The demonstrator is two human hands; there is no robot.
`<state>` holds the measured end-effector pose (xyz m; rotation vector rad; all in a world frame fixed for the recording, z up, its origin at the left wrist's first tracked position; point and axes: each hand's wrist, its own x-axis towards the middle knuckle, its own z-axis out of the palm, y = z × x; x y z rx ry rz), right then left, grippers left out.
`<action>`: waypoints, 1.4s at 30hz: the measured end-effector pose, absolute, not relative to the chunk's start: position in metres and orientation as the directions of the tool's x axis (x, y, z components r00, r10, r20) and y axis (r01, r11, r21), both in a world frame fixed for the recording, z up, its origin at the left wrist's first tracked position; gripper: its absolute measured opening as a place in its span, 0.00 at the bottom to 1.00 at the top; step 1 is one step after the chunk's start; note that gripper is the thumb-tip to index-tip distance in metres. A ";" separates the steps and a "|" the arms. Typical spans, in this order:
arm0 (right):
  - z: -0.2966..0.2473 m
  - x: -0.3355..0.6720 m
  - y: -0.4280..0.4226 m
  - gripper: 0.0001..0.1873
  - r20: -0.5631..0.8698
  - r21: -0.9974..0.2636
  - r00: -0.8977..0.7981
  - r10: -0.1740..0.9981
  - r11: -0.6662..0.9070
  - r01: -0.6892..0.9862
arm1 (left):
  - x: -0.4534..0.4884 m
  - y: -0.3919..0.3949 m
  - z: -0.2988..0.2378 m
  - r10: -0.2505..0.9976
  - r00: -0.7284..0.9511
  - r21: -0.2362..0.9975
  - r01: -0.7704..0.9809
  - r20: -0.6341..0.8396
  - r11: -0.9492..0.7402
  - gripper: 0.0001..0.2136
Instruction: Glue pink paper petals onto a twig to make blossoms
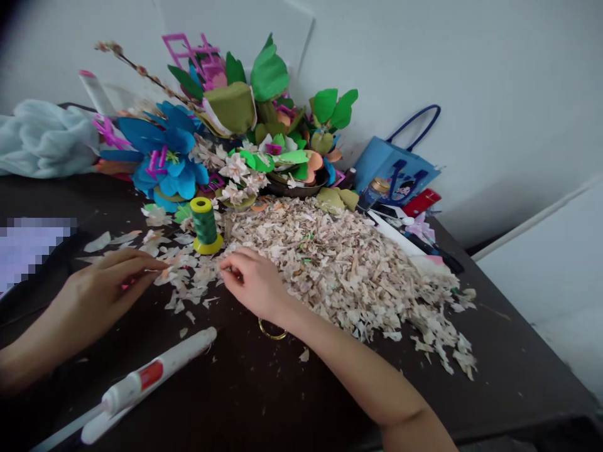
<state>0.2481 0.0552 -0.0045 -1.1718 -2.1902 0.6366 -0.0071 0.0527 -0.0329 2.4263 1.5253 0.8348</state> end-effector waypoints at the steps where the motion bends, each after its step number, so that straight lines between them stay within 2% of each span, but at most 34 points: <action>1: -0.007 0.241 0.062 0.08 0.257 -0.587 -0.487 0.835 0.535 0.608 | -0.007 0.053 -0.031 0.865 0.318 0.416 0.777 0.388 -0.472 0.14; 5: -0.019 0.217 0.083 0.11 0.187 -0.327 -0.571 0.800 0.598 0.732 | -0.007 0.052 -0.027 0.843 0.287 0.426 0.761 0.456 -0.489 0.13; 8: -0.023 0.207 0.088 0.12 0.173 -0.182 -0.599 0.782 0.623 0.761 | -0.007 0.051 -0.025 0.842 0.259 0.445 0.755 0.474 -0.483 0.11; 12: -0.025 0.200 0.090 0.13 0.171 -0.081 -0.603 0.779 0.621 0.779 | -0.005 0.049 -0.025 0.851 0.259 0.477 0.736 0.458 -0.481 0.10; 15: -0.028 0.199 0.092 0.12 0.142 -0.067 -0.603 0.785 0.615 0.786 | -0.003 0.049 -0.025 0.853 0.258 0.495 0.723 0.454 -0.482 0.10; 18: -0.028 0.201 0.094 0.12 0.154 -0.134 -0.576 0.803 0.594 0.793 | -0.001 0.050 -0.024 0.863 0.246 0.518 0.715 0.440 -0.469 0.11; 20: -0.026 0.203 0.097 0.11 0.199 -0.270 -0.523 0.829 0.559 0.784 | -0.001 0.049 -0.024 0.882 0.234 0.562 0.697 0.409 -0.446 0.11; 23: -0.022 0.207 0.098 0.07 0.163 -0.660 -0.417 0.894 0.413 0.628 | -0.002 0.048 -0.024 0.942 0.206 0.691 0.641 0.264 -0.334 0.11; 25: -0.020 0.209 0.096 0.05 0.048 -0.889 -0.391 0.919 0.218 0.403 | -0.003 0.048 -0.025 0.974 0.199 0.809 0.551 0.107 -0.202 0.13; 26: -0.019 0.210 0.094 0.06 -0.013 -0.951 -0.396 0.918 0.111 0.289 | -0.003 0.047 -0.025 0.976 0.214 0.863 0.487 0.032 -0.135 0.14; 28: -0.018 0.211 0.088 0.08 -0.104 -0.991 -0.414 0.904 -0.061 0.117 | -0.002 0.047 -0.026 0.962 0.263 0.932 0.362 -0.072 -0.030 0.16; 31: -0.016 0.210 0.078 0.09 -0.163 -0.986 -0.450 0.878 -0.163 0.040 | 0.000 0.047 -0.025 0.944 0.299 0.956 0.290 -0.142 0.052 0.17; 37: -0.011 0.208 0.066 0.07 -0.059 -0.989 -0.532 0.844 0.022 0.145 | 0.002 0.048 -0.025 0.934 0.306 0.967 0.225 -0.186 0.119 0.13; 42: -0.006 0.214 0.069 0.13 -0.075 -0.967 -0.583 0.809 0.084 0.241 | 0.000 0.048 -0.024 0.914 0.339 0.950 0.287 -0.224 0.126 0.13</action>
